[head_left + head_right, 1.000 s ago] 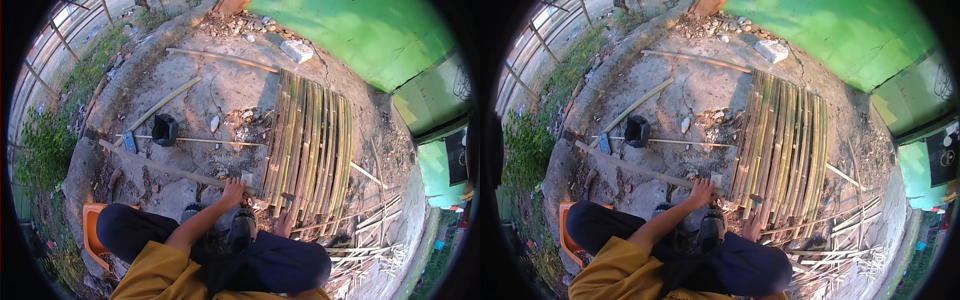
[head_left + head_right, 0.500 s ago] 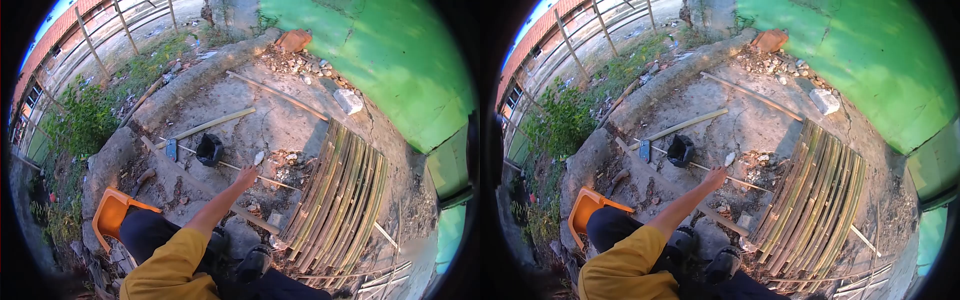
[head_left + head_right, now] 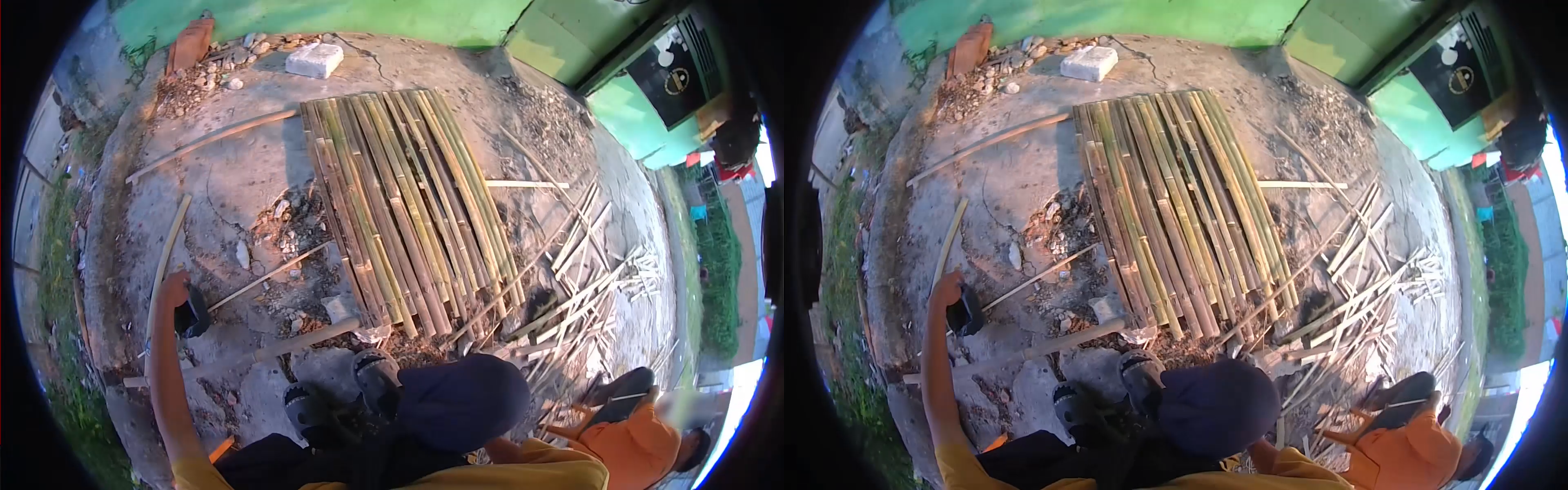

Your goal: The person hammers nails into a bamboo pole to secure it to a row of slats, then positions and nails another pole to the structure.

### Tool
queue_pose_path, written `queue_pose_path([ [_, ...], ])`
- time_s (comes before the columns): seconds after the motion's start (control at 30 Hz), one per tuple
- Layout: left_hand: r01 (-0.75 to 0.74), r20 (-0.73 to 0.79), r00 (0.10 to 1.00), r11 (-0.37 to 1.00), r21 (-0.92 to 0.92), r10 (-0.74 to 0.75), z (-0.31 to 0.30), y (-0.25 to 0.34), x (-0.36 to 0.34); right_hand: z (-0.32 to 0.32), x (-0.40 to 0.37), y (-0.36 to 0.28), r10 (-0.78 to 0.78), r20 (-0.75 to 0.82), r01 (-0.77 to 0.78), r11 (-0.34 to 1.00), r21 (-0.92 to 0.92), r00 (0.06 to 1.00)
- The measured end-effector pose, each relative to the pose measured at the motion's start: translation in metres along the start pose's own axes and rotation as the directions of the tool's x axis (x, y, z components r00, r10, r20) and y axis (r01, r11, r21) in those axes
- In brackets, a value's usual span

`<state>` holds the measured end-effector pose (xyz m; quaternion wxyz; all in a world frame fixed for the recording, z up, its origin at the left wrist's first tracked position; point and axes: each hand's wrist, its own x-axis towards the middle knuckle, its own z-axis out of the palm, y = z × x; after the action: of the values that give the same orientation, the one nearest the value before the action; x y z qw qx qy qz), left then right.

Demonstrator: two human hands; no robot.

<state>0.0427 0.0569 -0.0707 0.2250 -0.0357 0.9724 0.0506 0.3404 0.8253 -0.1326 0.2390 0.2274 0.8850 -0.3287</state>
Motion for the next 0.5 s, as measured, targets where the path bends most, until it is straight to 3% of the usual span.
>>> queue_pose_path([
  [0.03, -0.079, 0.023, 0.997, 0.997, 0.0, 0.079, 0.001, -0.022, 0.007, -0.001, -0.009, 0.019, 0.017, 0.018, -0.017, 1.0, -0.012, 1.0],
  [0.1, -0.087, -0.047, 0.995, 0.995, -0.045, 0.084, -0.013, -0.036, -0.011, -0.001, -0.021, 0.065, 0.014, 0.05, -0.012, 0.999, -0.044, 0.999],
  [0.13, -0.09, -0.028, 0.996, 0.995, -0.046, 0.089, -0.025, -0.033, -0.025, -0.004, -0.015, 0.101, -0.067, 0.009, 0.068, 0.996, -0.061, 0.998],
  [0.2, -0.032, -0.088, 0.996, 0.999, -0.005, 0.031, -0.056, -0.007, -0.055, -0.011, 0.009, 0.195, -0.386, -0.192, 0.362, 0.92, -0.149, 0.902],
  [0.23, -0.036, -0.08, 0.996, 0.999, -0.005, 0.036, -0.068, 0.002, -0.069, -0.012, 0.032, 0.254, -0.579, -0.32, 0.529, 0.815, -0.235, 0.75],
  [0.3, -0.131, -0.062, 0.99, 0.985, -0.115, 0.124, -0.073, 0.009, -0.102, -0.098, 0.02, 0.132, -0.167, -0.495, 0.067, 0.975, -0.214, 0.852],
  [0.33, -0.123, -0.059, 0.991, 0.985, -0.121, 0.116, -0.067, 0.006, -0.113, -0.148, 0.008, 0.05, 0.052, -0.545, -0.167, 0.972, -0.165, 0.837],
  [0.4, -0.23, -0.095, 0.971, 0.962, -0.145, 0.218, -0.049, 0.004, -0.137, -0.173, 0.068, 0.121, 0.216, -0.814, -0.299, 0.953, 0.054, 0.539],
  [0.47, -0.206, -0.024, 0.978, 0.958, -0.198, 0.205, -0.024, -0.01, -0.152, -0.201, 0.089, 0.121, 0.675, -0.479, -0.538, 0.738, 0.408, 0.562],
  [0.5, -0.196, 0.045, 0.976, 0.951, -0.24, 0.212, -0.017, -0.011, -0.162, -0.204, 0.081, 0.089, 0.697, -0.475, -0.475, 0.715, 0.513, 0.536],
])
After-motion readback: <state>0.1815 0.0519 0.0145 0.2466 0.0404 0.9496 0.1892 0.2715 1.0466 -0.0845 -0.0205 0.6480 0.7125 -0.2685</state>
